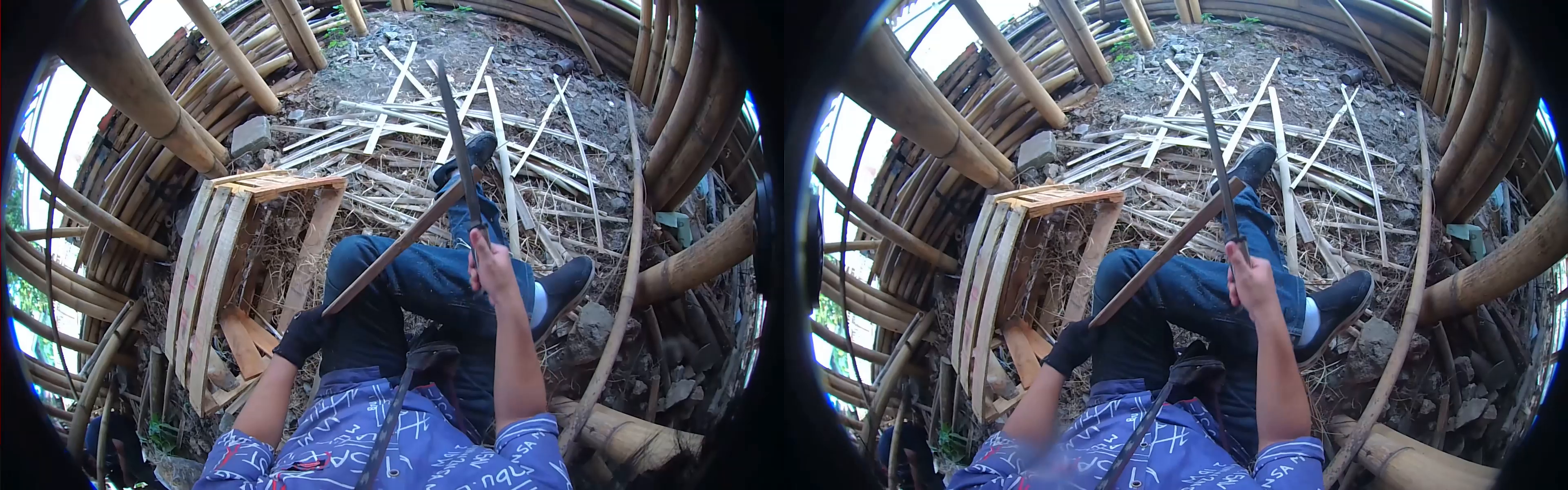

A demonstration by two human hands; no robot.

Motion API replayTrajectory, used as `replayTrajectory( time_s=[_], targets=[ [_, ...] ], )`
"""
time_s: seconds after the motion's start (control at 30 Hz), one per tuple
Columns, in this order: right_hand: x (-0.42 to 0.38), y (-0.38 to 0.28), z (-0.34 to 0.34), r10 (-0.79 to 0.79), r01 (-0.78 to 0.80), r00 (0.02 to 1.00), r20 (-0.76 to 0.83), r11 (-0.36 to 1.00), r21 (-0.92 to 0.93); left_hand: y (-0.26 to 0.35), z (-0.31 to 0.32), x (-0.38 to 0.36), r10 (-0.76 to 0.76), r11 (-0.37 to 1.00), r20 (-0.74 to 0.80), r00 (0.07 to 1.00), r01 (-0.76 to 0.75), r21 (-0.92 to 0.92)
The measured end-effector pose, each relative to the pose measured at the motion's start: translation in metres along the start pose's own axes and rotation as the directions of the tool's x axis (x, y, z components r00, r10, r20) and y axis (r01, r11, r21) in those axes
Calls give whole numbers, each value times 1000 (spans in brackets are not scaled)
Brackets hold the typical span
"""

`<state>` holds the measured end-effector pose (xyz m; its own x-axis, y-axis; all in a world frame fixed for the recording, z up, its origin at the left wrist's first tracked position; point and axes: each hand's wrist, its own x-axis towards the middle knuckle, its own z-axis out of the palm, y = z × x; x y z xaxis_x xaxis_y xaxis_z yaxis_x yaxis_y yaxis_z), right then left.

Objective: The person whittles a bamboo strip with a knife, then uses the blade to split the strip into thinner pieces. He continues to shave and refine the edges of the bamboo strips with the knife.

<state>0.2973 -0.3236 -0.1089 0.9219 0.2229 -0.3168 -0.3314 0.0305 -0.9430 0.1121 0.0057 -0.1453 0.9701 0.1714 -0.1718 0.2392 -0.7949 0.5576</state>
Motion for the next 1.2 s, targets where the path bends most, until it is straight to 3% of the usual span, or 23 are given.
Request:
replayTrajectory(
  time_s=[0.03, 0.1, 0.3, 0.47, 0.63, 0.87, 0.93, 1.2],
  targets=[
    [-8, 1, 0, 17, -17, 1000, -13, 1000, 19, 5, -2, 2, 6, 1000, -2, 1000, -6, -3],
    [-25, 11, -7, 12, -10, 999, -31, 999, 42, 20, -6, 4, -117, 978, 20, 993, 112, 174],
    [-45, 21, -44, -26, 28, 994, -102, 999, 19, 16, 8, 9, -201, 928, -51, 978, 207, 310],
    [-45, 17, -38, -16, 29, 978, -208, 998, 64, 32, 0, -1, -171, 968, -75, 982, 182, 173],
    [-50, 19, -36, 21, 13, 977, -214, 988, 157, 41, -11, -9, -109, 992, -41, 993, 111, 63],
    [-50, 21, -29, -46, 61, 989, -144, 993, 102, 45, -11, -1, -66, 995, -80, 995, 72, 74],
    [-43, 17, -29, -83, 84, 996, -21, 992, 95, 42, -5, -1, -90, 986, -113, 990, 105, 131],
    [-27, -2, -12, -145, 145, 989, 2, 988, 59, 36, 0, -11, -82, 983, -138, 987, 102, 150]
  ],
)
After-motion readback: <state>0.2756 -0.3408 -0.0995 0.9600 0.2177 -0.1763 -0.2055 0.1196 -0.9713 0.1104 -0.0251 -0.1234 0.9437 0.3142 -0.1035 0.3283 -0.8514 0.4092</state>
